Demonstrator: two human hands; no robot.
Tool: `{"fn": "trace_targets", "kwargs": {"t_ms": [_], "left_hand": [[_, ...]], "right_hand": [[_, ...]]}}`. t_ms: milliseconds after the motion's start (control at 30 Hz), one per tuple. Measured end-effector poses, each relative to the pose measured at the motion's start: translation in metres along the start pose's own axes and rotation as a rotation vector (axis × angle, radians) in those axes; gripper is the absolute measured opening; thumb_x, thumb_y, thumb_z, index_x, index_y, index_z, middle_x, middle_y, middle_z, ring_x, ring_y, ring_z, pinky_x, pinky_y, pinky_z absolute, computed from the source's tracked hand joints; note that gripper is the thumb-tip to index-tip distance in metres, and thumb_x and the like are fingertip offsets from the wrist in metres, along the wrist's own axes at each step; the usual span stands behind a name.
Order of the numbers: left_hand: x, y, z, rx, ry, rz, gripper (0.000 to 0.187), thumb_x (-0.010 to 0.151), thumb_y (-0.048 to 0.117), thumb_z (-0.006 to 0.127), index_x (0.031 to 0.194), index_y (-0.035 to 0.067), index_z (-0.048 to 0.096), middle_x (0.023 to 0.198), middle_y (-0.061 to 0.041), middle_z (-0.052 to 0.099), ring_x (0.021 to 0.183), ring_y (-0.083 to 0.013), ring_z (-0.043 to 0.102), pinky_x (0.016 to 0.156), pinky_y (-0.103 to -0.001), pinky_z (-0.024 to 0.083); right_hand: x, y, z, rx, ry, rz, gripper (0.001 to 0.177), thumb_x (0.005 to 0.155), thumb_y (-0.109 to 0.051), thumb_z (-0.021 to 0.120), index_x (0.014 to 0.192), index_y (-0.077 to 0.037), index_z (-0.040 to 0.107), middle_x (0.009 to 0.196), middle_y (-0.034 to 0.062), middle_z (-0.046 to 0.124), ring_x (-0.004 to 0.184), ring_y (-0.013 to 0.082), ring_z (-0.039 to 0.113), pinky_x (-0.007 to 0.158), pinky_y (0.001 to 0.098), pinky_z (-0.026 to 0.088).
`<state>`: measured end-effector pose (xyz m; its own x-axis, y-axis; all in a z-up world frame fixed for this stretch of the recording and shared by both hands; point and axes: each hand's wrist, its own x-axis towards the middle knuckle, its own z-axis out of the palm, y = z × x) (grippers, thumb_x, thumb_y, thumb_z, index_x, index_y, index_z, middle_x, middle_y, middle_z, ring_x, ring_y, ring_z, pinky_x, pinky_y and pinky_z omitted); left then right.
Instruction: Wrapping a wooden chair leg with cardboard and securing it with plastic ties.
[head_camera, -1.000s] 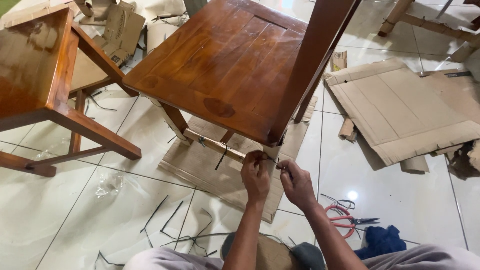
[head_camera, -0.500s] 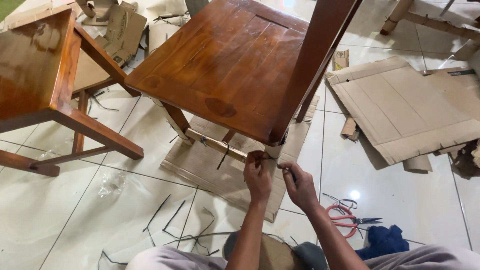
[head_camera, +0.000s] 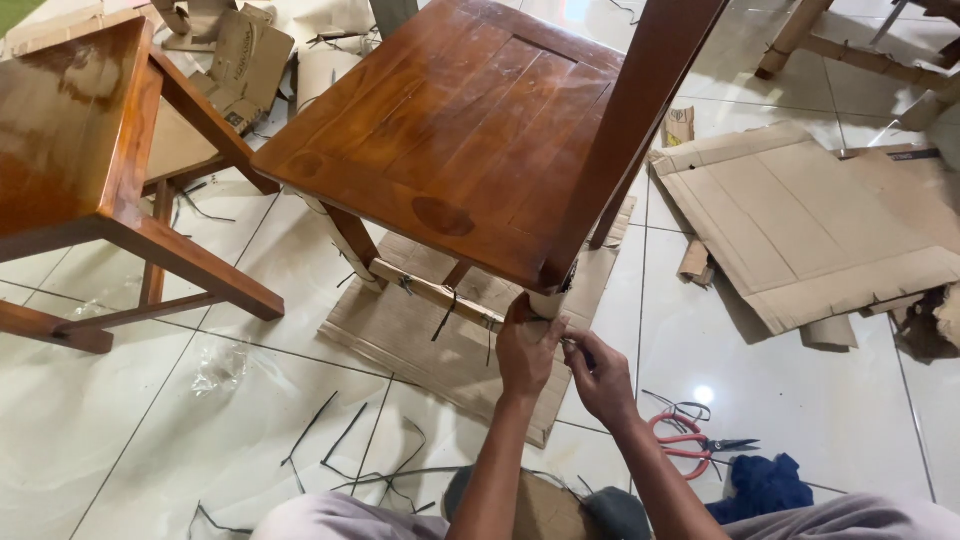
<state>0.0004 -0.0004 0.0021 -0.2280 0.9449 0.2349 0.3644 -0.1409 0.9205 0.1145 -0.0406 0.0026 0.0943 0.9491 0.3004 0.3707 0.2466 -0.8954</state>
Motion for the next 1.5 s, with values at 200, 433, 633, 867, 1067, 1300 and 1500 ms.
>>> {"fn": "trace_targets", "kwargs": {"t_ms": [200, 433, 633, 867, 1067, 1300, 1500], "left_hand": [[0.006, -0.027, 0.004, 0.034, 0.002, 0.040, 0.068, 0.073, 0.048, 0.089, 0.121, 0.005, 0.068, 0.107, -0.015, 0.074, 0.103, -0.0387, 0.073, 0.087, -0.054, 0.059], [0.003, -0.053, 0.016, 0.061, 0.102, 0.149, 0.071, 0.065, 0.055, 0.093, 0.117, 0.010, 0.072, 0.094, -0.010, 0.077, 0.090, -0.0317, 0.077, 0.076, -0.044, 0.063], [0.006, -0.039, 0.001, 0.038, -0.005, -0.100, 0.079, 0.064, 0.055, 0.093, 0.128, 0.015, 0.072, 0.100, -0.012, 0.079, 0.099, -0.0337, 0.076, 0.086, -0.047, 0.062], [-0.002, -0.041, -0.019, -0.016, -0.184, -0.140, 0.070, 0.080, 0.043, 0.077, 0.141, 0.012, 0.061, 0.120, -0.011, 0.076, 0.105, -0.0241, 0.075, 0.086, -0.034, 0.059], [-0.023, -0.063, -0.025, 0.016, -0.211, -0.277, 0.060, 0.086, 0.040, 0.072, 0.139, 0.014, 0.062, 0.125, -0.012, 0.072, 0.108, -0.0259, 0.072, 0.087, -0.037, 0.057], [-0.058, -0.132, -0.019, 0.145, -0.198, -0.398, 0.036, 0.090, 0.019, 0.068, 0.125, 0.015, 0.070, 0.116, 0.002, 0.078, 0.106, -0.0141, 0.074, 0.095, -0.032, 0.057], [-0.090, -0.180, -0.024, 0.216, -0.125, -0.427, 0.022, 0.087, 0.027, 0.067, 0.101, 0.016, 0.079, 0.090, 0.002, 0.079, 0.081, -0.0165, 0.072, 0.077, -0.031, 0.055]], "right_hand": [[-0.005, 0.017, 0.005, 0.067, -0.040, 0.108, 0.022, 0.096, -0.009, 0.066, 0.115, -0.007, 0.075, 0.091, 0.0179, 0.076, 0.061, 0.0237, 0.073, 0.055, 0.0358, 0.057], [-0.017, 0.064, 0.012, -0.079, -0.157, 0.335, 0.031, 0.099, -0.025, 0.066, 0.125, -0.012, 0.073, 0.118, 0.0179, 0.072, 0.081, 0.0301, 0.079, 0.068, 0.0393, 0.064], [-0.041, 0.097, 0.017, -0.275, -0.348, 0.487, 0.035, 0.095, -0.026, 0.064, 0.127, -0.017, 0.073, 0.122, 0.0159, 0.072, 0.093, 0.0308, 0.080, 0.084, 0.0451, 0.063], [-0.078, 0.120, 0.019, -0.478, -0.515, 0.501, 0.034, 0.095, -0.028, 0.061, 0.121, -0.010, 0.072, 0.116, 0.0116, 0.075, 0.096, 0.0250, 0.077, 0.087, 0.0391, 0.062], [-0.110, 0.152, 0.013, -0.515, -0.629, 0.678, 0.037, 0.096, -0.028, 0.058, 0.126, -0.012, 0.071, 0.124, 0.0061, 0.075, 0.111, 0.0221, 0.074, 0.098, 0.0362, 0.059], [-0.126, 0.157, 0.010, -0.515, -0.679, 0.898, 0.040, 0.096, -0.022, 0.052, 0.131, -0.015, 0.069, 0.120, 0.0063, 0.076, 0.105, 0.0197, 0.074, 0.094, 0.0330, 0.058], [-0.125, 0.163, 0.017, -0.502, -0.691, 0.833, 0.036, 0.100, -0.029, 0.055, 0.131, -0.016, 0.070, 0.120, 0.0065, 0.076, 0.103, 0.0180, 0.076, 0.094, 0.0329, 0.060]]}}
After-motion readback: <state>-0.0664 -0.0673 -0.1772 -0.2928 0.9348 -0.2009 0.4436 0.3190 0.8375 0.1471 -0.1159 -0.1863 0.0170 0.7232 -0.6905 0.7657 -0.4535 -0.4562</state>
